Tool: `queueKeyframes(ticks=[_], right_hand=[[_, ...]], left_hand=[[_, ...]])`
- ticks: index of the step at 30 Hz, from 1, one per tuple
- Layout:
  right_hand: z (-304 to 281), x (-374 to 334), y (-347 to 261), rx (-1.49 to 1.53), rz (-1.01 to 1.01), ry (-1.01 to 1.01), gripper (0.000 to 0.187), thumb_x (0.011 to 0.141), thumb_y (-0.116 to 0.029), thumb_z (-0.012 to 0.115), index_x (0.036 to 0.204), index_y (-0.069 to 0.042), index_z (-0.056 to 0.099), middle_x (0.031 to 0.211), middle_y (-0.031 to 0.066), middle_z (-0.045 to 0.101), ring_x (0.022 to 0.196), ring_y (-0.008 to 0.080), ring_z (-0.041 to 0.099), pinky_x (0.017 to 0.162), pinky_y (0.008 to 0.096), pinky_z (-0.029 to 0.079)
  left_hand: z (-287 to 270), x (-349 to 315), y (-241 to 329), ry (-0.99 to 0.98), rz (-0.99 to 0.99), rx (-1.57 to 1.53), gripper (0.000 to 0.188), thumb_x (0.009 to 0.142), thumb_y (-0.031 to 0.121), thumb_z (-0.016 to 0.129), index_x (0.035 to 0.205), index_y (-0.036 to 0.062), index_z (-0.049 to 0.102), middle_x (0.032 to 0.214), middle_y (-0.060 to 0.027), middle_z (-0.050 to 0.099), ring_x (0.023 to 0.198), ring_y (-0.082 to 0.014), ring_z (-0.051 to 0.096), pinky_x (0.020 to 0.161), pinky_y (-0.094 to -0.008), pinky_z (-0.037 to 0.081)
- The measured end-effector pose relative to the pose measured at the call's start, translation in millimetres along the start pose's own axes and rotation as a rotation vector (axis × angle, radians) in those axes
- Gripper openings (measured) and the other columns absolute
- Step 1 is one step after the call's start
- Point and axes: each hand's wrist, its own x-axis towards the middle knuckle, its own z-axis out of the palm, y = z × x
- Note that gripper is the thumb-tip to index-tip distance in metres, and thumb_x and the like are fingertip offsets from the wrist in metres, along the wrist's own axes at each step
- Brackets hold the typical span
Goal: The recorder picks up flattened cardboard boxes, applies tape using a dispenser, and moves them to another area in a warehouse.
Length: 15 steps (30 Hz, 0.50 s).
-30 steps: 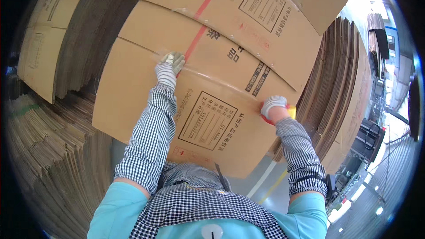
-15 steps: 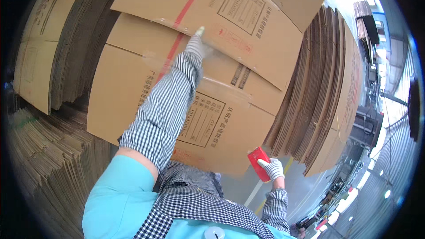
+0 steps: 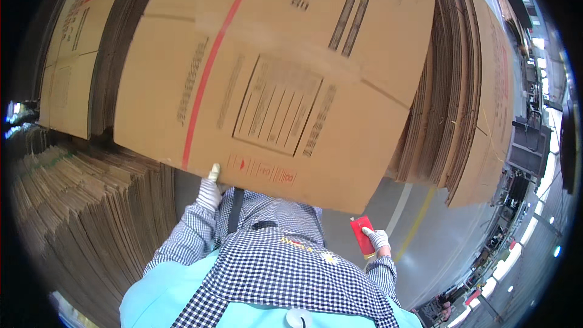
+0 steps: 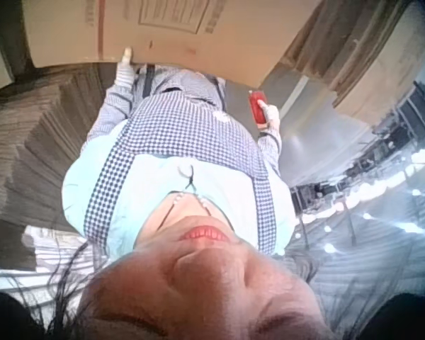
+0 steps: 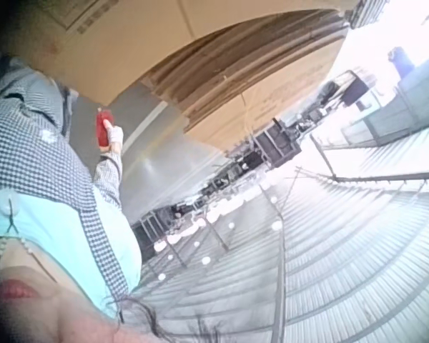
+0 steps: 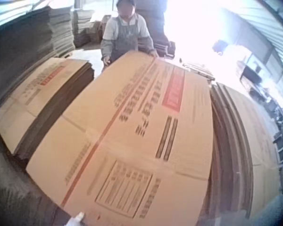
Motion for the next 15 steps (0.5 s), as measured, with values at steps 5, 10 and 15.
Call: queueKeyframes(ticks=[5,10,15], right_hand=[[13,20,29,0.206,-0.079,-0.06,0.05,0.078,-0.043,0.08,0.095,0.004,0.072,0.083,0.0119,0.072,0.069,0.0204,0.068,0.067,0.0328,0.053],[22,21,58,0.275,-0.207,-0.005,0.045,0.079,-0.039,0.078,0.093,0.003,0.072,0.084,0.0116,0.072,0.07,0.0179,0.067,0.067,0.0321,0.053],[58,56,46,0.127,-0.486,0.057,0.048,0.076,-0.031,0.08,0.105,0.005,0.071,0.093,0.0126,0.073,0.09,0.0206,0.068,0.082,0.0356,0.054]], left_hand=[[-40,67,-92,0.095,-0.278,-0.117,0.091,0.086,0.08,0.039,0.148,0.0139,0.039,0.151,-0.0129,0.042,0.136,-0.0367,0.04,0.11,-0.0565,0.032],[-7,69,-117,-0.091,-0.152,-0.83,0.069,0.096,0.059,0.048,0.144,0.0102,0.045,0.147,-0.0139,0.046,0.135,-0.0364,0.04,0.113,-0.0556,0.031],[-28,87,-173,-0.455,-0.604,-1.332,0.056,0.095,0.04,0.06,0.14,0.0088,0.048,0.136,-0.0155,0.056,0.127,-0.0306,0.051,0.108,-0.05,0.041]])
